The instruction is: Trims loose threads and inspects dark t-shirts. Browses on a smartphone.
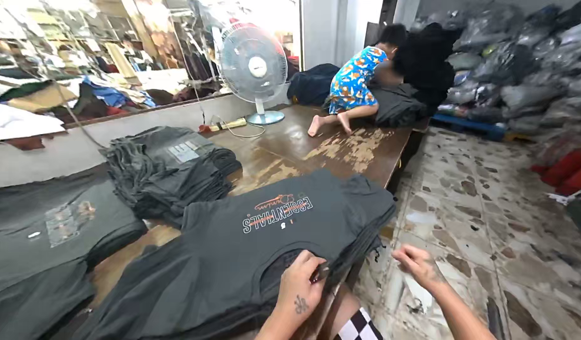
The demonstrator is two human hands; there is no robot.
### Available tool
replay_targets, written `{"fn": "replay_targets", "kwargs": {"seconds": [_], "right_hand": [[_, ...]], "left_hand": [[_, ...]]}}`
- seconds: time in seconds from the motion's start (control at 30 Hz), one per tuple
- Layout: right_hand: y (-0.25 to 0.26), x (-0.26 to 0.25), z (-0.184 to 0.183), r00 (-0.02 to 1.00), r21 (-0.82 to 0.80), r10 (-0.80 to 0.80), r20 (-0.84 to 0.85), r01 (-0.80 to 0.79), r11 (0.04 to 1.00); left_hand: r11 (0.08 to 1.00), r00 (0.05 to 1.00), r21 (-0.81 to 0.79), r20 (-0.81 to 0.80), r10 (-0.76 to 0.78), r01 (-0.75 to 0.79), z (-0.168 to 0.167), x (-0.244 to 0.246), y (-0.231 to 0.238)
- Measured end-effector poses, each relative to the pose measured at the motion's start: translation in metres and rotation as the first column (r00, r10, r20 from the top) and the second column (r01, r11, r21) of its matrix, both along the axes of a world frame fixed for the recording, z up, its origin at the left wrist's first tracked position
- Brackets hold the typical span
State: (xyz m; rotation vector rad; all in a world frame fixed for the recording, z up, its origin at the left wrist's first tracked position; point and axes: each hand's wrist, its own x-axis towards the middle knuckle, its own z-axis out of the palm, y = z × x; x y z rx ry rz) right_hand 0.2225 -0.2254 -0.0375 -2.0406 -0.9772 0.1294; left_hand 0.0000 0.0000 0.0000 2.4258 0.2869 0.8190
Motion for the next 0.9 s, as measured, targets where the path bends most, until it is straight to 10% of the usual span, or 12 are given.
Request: {"fn": "replay_targets", "kwargs": {"seconds": [0.13,0.37,0.5,0.67,0.9], "right_hand": [[0.084,-0.036,0.069,0.905,0.293,0.289,0.311,-0.380,0.877],[0.145,-0.055,0.092,0.570,-0.464,0.820,0.053,-0.713,0.525],[0.122,-0.051,0.103,0.594,-0.495,0.784,0.181,-0.634,0.594],[0.119,-0.043,0.037,0.615,0.087,0.339,0.712,-0.556,0.827],[0.101,-0.068,0.001,0.801,0.176,0.183,0.570,-0.337,0.925]], "left_hand": [[0.993,0.999,-0.111,0.037,-0.032,0.036,-0.004,-0.002,0.007],[0.986,0.987,-0.166,-0.151,-0.052,0.026,-0.008,-0.013,0.008],[0.970,0.951,-0.242,-0.296,-0.090,0.016,0.010,-0.012,0.010],[0.949,0.967,-0.313,-0.231,-0.107,0.030,0.013,-0.011,0.010],[0.956,0.973,-0.289,-0.198,-0.120,0.059,0.006,-0.010,0.011]]}}
